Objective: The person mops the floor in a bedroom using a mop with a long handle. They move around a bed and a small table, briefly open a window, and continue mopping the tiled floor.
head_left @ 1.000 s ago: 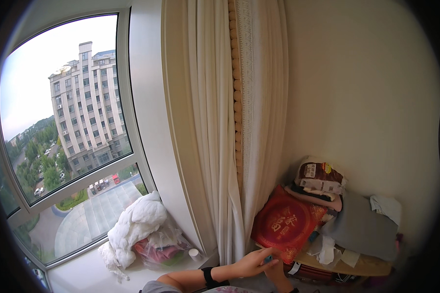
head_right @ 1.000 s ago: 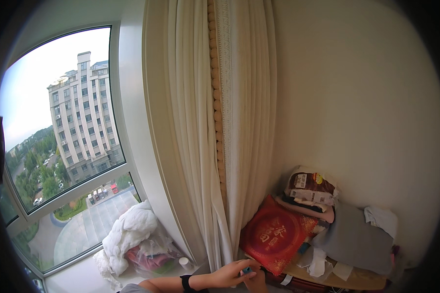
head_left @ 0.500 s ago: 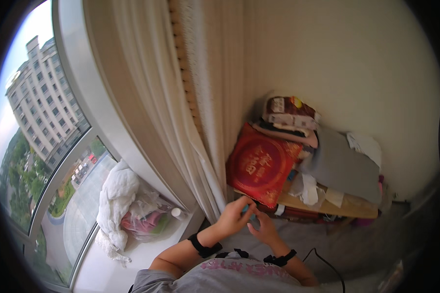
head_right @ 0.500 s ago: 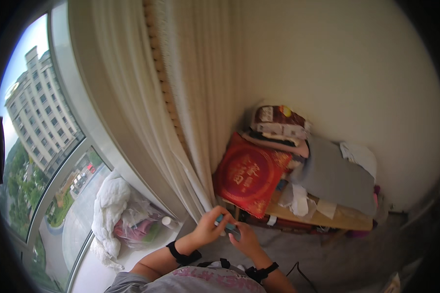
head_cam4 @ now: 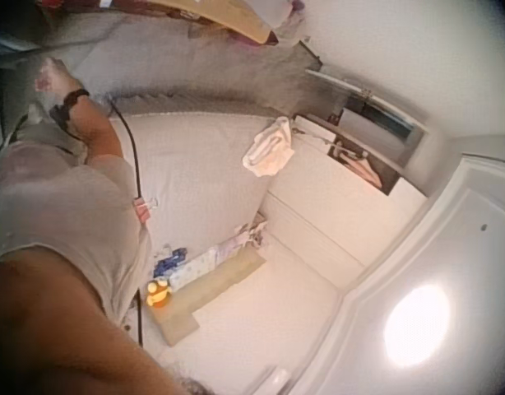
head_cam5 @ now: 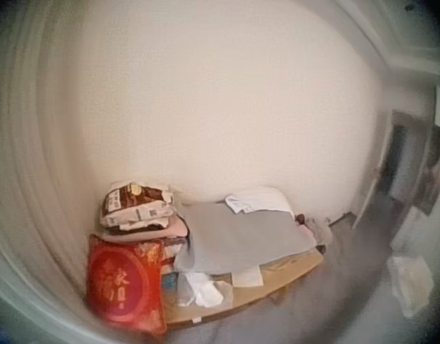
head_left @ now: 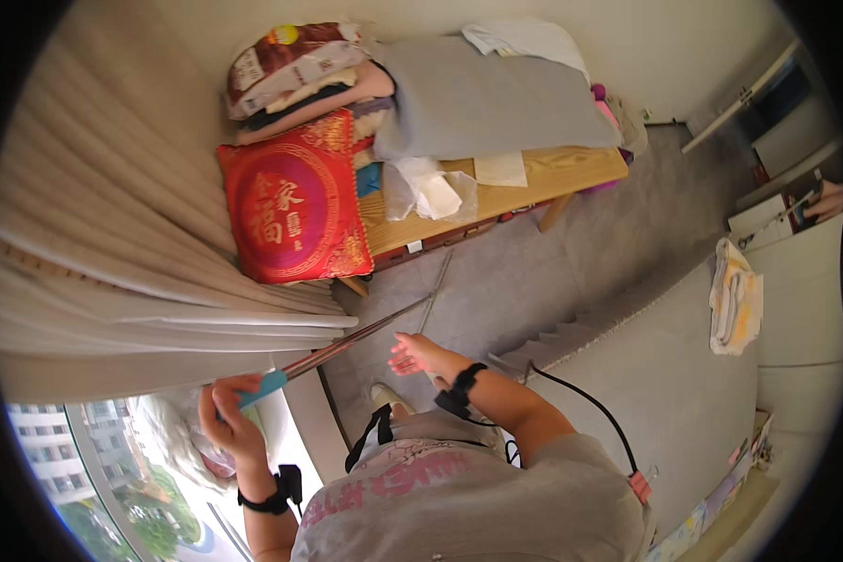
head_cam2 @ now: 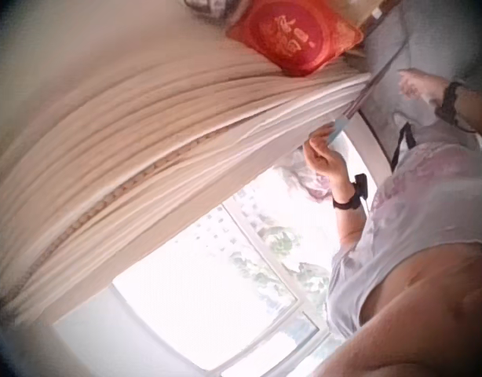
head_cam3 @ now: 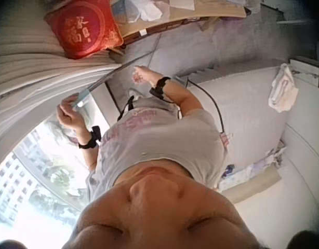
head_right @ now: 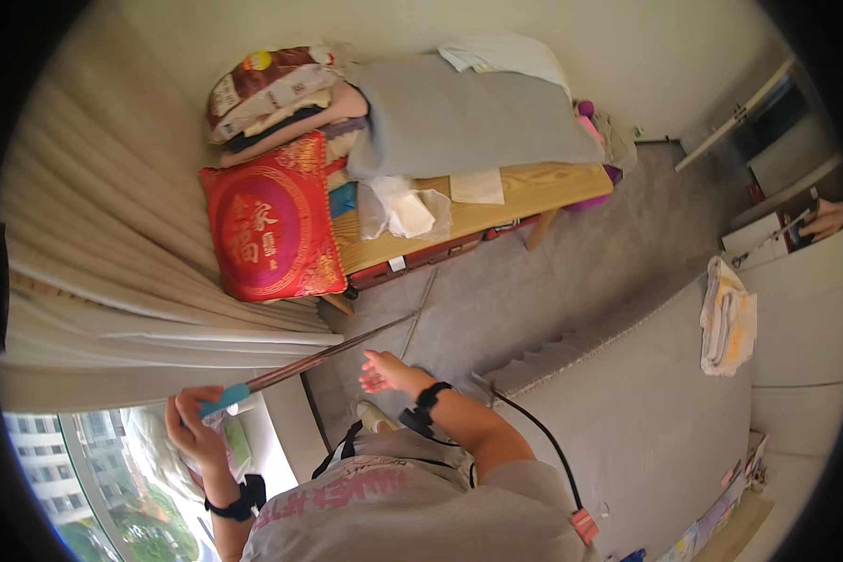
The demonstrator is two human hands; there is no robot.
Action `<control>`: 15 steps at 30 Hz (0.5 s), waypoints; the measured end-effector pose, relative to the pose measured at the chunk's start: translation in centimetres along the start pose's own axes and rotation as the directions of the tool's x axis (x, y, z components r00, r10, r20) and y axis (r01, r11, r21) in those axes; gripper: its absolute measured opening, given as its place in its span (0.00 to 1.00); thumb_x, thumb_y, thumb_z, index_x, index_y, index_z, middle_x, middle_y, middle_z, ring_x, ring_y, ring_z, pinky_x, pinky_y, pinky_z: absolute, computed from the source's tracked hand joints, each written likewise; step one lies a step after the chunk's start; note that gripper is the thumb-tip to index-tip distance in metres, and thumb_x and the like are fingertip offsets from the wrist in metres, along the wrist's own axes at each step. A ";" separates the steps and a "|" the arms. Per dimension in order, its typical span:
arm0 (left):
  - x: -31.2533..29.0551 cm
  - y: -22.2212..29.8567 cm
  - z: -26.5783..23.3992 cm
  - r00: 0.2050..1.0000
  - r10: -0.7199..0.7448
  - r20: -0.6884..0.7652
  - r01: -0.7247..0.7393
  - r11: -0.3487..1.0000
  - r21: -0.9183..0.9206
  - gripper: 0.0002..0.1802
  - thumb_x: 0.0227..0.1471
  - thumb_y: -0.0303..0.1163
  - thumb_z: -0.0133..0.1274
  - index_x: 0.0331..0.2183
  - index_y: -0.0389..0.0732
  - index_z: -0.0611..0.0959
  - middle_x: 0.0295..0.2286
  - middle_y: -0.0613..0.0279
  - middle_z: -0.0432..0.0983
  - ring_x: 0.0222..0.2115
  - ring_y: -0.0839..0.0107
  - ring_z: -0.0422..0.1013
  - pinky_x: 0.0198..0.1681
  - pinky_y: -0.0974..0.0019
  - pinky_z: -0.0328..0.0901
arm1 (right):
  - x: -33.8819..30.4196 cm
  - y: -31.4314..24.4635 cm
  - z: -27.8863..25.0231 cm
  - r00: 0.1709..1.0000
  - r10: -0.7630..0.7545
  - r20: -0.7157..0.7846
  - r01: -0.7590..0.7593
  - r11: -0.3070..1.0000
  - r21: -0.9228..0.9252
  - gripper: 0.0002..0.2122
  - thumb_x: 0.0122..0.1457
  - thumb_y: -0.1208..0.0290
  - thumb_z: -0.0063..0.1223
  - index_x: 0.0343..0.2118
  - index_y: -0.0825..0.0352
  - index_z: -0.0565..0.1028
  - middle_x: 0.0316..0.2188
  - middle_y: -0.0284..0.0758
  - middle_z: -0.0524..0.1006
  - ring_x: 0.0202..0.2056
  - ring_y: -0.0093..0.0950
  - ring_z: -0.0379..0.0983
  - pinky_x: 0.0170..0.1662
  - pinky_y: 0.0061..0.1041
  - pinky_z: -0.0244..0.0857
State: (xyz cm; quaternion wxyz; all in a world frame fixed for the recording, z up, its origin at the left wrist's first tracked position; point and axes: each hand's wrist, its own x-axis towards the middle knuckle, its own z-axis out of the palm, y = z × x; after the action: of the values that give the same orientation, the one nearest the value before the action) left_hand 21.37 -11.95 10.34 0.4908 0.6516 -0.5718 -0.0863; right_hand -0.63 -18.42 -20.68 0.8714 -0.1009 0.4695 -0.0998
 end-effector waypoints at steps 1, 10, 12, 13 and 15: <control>-0.4 0.0 -0.3 1.000 -0.016 0.018 0.016 1.000 -0.006 0.17 0.57 0.29 0.31 0.19 0.35 0.66 0.18 0.58 0.71 0.22 0.69 0.69 0.25 0.72 0.58 | 1.0 0.0 0.6 0.996 0.085 0.013 -0.086 0.981 0.173 0.30 0.53 0.50 0.43 0.48 0.72 0.55 0.40 0.51 0.66 0.35 0.42 0.69 0.39 0.40 0.66; -1.6 1.6 0.7 0.966 -0.064 0.249 0.196 0.809 -0.554 0.21 0.51 0.43 0.47 0.14 0.43 0.64 0.10 0.67 0.60 0.13 0.75 0.58 0.25 0.69 0.56 | 12.0 0.1 4.5 0.952 -0.018 -0.304 0.278 0.460 0.843 0.07 0.54 0.77 0.35 0.19 0.68 0.61 0.14 0.38 0.63 0.13 0.31 0.60 0.17 0.32 0.59; -0.6 2.1 0.3 0.961 -0.035 0.273 0.212 0.727 -0.654 0.21 0.51 0.43 0.47 0.15 0.45 0.63 0.10 0.70 0.57 0.13 0.78 0.55 0.24 0.70 0.52 | 11.1 -1.1 6.0 0.958 -0.045 -0.283 0.269 0.478 0.836 0.08 0.53 0.78 0.36 0.17 0.67 0.61 0.11 0.37 0.60 0.12 0.29 0.57 0.16 0.30 0.56; 0.0 2.4 0.8 0.959 0.028 0.283 0.182 0.704 -0.686 0.21 0.51 0.41 0.48 0.13 0.46 0.62 0.09 0.72 0.56 0.12 0.79 0.53 0.22 0.72 0.49 | 10.4 -2.3 6.1 0.956 -0.027 -0.293 0.271 0.472 0.839 0.09 0.51 0.78 0.36 0.15 0.66 0.60 0.10 0.36 0.60 0.12 0.29 0.58 0.16 0.29 0.57; 1.3 2.9 2.9 0.930 0.108 0.352 0.166 0.731 -0.662 0.21 0.51 0.39 0.48 0.12 0.46 0.62 0.09 0.72 0.56 0.12 0.79 0.53 0.21 0.72 0.49 | 10.6 -4.2 4.4 0.961 -0.113 -0.253 0.277 0.375 0.885 0.09 0.51 0.78 0.37 0.15 0.65 0.61 0.10 0.34 0.60 0.11 0.28 0.57 0.16 0.28 0.57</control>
State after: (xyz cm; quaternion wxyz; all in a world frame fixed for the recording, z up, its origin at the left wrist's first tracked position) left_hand 17.95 -14.17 11.59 0.5777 0.4072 -0.5709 -0.4177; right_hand 8.44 -24.89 -25.61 0.7276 0.3450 0.3865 -0.4497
